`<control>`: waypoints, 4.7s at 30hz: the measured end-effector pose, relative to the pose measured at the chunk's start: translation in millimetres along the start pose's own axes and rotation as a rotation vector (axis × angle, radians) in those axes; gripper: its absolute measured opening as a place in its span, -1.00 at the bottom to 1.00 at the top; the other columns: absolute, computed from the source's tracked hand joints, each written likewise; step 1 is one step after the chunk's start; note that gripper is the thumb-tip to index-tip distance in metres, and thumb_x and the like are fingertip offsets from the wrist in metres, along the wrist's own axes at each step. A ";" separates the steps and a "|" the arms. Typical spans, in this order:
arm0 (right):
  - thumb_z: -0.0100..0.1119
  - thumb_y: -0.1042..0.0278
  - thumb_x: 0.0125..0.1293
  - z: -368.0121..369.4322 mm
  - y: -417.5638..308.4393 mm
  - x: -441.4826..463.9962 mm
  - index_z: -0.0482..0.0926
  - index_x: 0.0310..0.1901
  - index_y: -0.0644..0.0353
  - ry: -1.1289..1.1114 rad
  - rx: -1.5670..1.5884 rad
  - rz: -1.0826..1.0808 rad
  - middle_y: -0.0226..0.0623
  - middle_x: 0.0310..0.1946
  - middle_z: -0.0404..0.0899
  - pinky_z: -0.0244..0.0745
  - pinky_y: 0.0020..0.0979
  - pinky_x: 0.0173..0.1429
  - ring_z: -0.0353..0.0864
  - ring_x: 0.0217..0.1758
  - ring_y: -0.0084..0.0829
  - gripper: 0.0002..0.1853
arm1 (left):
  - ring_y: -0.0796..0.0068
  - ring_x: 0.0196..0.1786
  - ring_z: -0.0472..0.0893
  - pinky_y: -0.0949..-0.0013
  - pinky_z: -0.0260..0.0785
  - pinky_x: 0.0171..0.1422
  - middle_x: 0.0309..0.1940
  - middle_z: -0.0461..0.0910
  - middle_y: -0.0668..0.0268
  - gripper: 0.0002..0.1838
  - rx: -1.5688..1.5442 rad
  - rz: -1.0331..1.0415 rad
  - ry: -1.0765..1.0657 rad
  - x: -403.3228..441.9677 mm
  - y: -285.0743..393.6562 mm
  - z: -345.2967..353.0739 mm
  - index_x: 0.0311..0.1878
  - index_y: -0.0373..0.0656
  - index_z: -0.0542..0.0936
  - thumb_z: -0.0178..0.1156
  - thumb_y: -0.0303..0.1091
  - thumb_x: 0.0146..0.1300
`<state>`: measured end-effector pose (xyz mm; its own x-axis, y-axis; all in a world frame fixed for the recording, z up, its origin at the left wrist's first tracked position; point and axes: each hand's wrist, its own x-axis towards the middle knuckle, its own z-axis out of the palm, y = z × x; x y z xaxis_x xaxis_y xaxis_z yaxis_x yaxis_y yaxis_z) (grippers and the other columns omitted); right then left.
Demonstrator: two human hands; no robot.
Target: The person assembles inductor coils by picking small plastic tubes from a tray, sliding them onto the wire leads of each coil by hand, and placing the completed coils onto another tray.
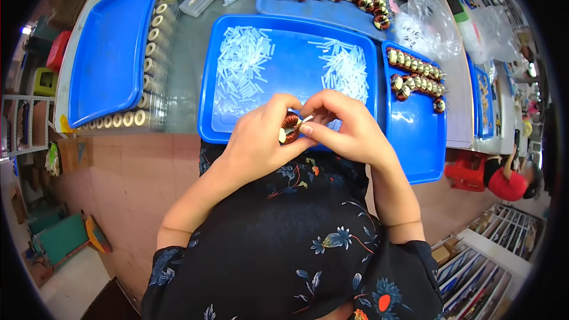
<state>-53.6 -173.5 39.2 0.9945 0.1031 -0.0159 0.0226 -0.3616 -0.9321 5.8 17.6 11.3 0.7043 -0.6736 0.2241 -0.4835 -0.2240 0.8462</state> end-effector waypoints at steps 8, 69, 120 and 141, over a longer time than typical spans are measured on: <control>0.33 0.16 0.21 -6.1 -8.7 9.0 0.59 -0.37 0.11 -0.131 -0.637 -0.339 -0.33 -0.51 0.53 0.50 -0.23 -0.38 0.61 -0.43 -0.21 -0.78 | 0.09 -0.37 0.64 0.15 0.46 -0.32 -0.43 0.59 0.16 -0.61 0.234 0.130 -0.041 -2.0 -0.4 0.3 -0.13 -0.18 0.43 0.40 -0.41 0.02; 0.26 0.29 0.01 -16.9 -35.0 -2.9 0.61 0.01 0.12 -0.181 -1.076 -0.666 -0.42 -0.19 0.50 0.56 -0.40 -0.18 0.55 -0.18 -0.42 -0.56 | 0.46 -0.32 0.61 0.35 0.46 -0.23 -0.35 0.62 0.24 -0.56 -0.403 -0.298 -0.442 14.1 -11.7 -10.3 -0.10 -0.25 0.53 0.48 -0.28 0.01; 0.30 0.33 -0.01 -25.1 -35.4 4.1 0.58 -0.24 0.16 -0.323 -0.875 -0.667 -0.32 -0.33 0.56 0.59 -0.31 -0.15 0.64 -0.24 -0.29 -0.74 | 0.57 -0.31 0.60 0.48 0.52 -0.44 -0.26 0.61 0.31 -0.49 -0.538 -0.473 -0.997 46.4 1.8 -27.8 0.13 -0.28 0.54 0.37 -0.31 0.10; 0.15 0.32 0.05 -10.7 -57.0 -32.3 0.61 -0.23 0.29 -0.578 -1.324 -0.802 -0.27 -0.30 0.59 0.56 -0.33 0.11 0.63 -0.15 -0.35 -0.73 | 0.25 -0.18 0.65 0.25 0.46 -0.07 -0.28 0.66 0.13 -0.60 -0.302 -0.223 -1.049 34.5 12.7 -11.7 -0.05 -0.24 0.55 0.34 -0.34 0.01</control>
<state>-86.0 -166.2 96.7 0.5271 0.8414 -0.1194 0.8464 -0.5071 0.1627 30.0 -0.3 35.4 -0.0972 -0.9329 -0.3468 -0.1541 -0.3302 0.9313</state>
